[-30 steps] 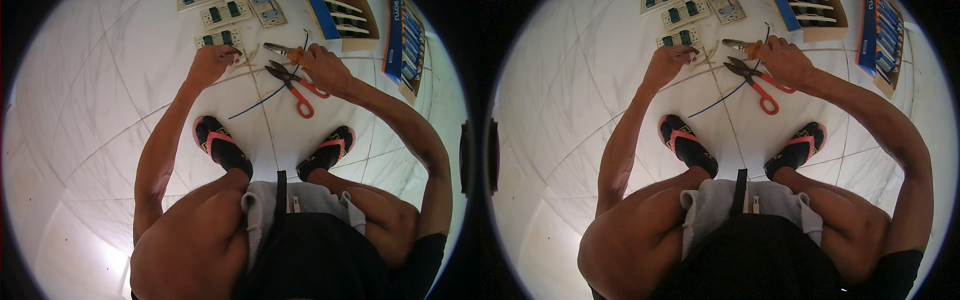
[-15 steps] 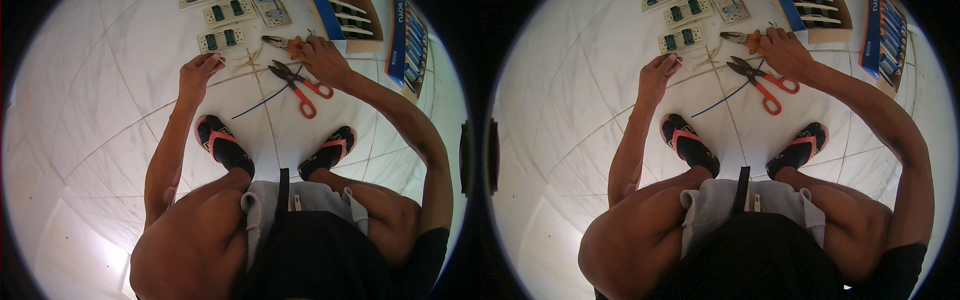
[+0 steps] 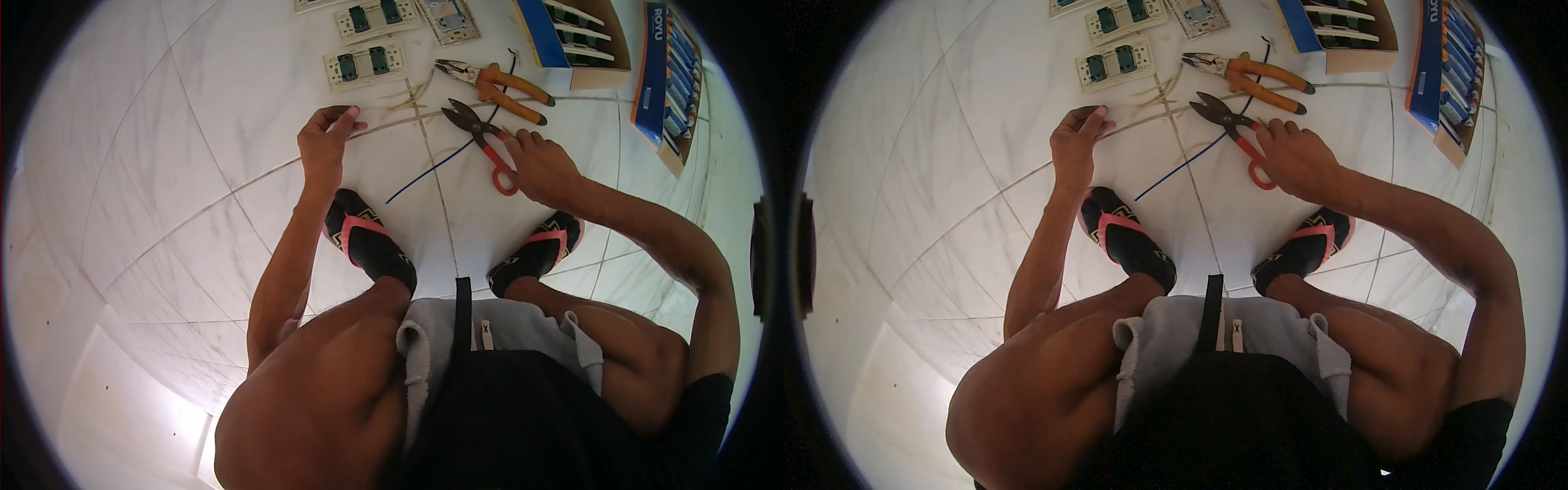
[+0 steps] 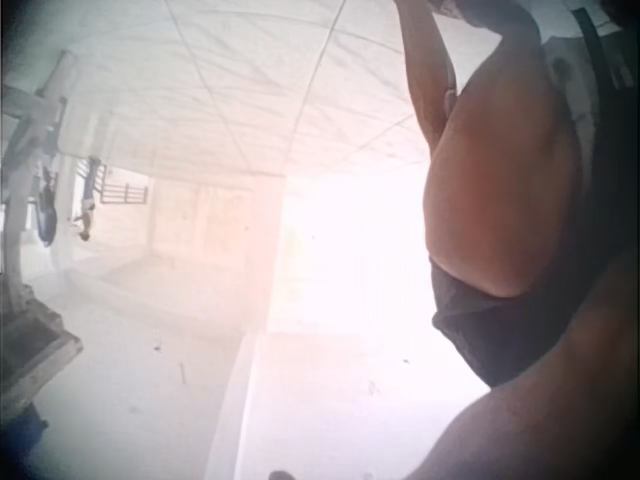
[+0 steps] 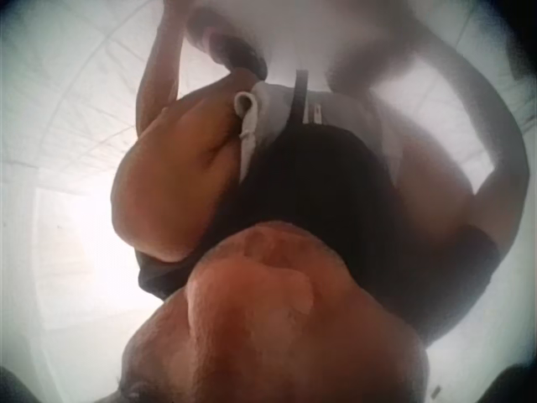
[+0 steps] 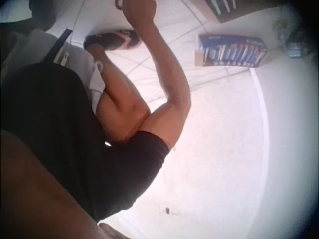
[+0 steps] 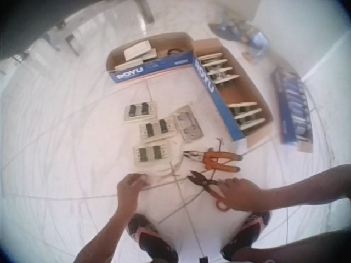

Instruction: The person prepares electrical wires while sitting on the floor by using pliers to strip insulation and trim the ends of a white cable.

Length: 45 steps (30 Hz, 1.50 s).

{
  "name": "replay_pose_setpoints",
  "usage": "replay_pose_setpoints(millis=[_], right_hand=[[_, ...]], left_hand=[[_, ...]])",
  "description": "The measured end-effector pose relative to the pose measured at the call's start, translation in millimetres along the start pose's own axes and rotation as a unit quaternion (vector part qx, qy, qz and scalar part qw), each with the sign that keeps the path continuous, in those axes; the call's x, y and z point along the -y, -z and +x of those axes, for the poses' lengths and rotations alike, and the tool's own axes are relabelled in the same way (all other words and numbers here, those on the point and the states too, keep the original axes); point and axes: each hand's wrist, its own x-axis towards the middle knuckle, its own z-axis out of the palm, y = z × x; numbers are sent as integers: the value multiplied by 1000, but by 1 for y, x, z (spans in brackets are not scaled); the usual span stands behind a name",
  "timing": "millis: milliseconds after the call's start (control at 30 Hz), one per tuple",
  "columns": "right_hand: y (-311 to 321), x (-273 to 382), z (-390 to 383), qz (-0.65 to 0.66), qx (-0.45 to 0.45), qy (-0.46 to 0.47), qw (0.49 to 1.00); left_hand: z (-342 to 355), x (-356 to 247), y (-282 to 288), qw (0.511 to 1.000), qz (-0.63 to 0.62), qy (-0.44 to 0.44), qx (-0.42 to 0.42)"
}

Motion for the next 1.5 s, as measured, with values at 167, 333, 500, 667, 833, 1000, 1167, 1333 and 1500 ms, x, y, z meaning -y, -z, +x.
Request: replay_pose_setpoints(millis=[167,333,500,667,833,1000,1167,1333,1500], right_hand=[[-11,-5,-9,-63,-37,10,997],[-18,-1,-6,-45,-16,-21,999],[-21,-1,-7,-46,-16,-43,998],[-17,0,-4,-10,-16,-42,999],[-18,5,-5,-4,-16,-56,998],[-19,3,-7,-3,-19,-51,998],[-27,-1,-10,-24,-45,-29,998],[-26,-2,-10,-44,-36,-26,998],[-27,1,-7,-71,-42,-36,996]], left_hand=[[-4,-8,5,978,200,-44,-50],[0,-3,33,937,324,-112,-74],[-8,-1,26,884,411,-193,-112],[-16,6,-14,810,486,-328,0],[0,1,-43,758,546,-354,51],[6,-2,-46,708,597,-368,84],[9,1,-43,635,655,-397,103],[0,6,-27,694,606,-382,77],[2,3,18,720,603,-340,37]])
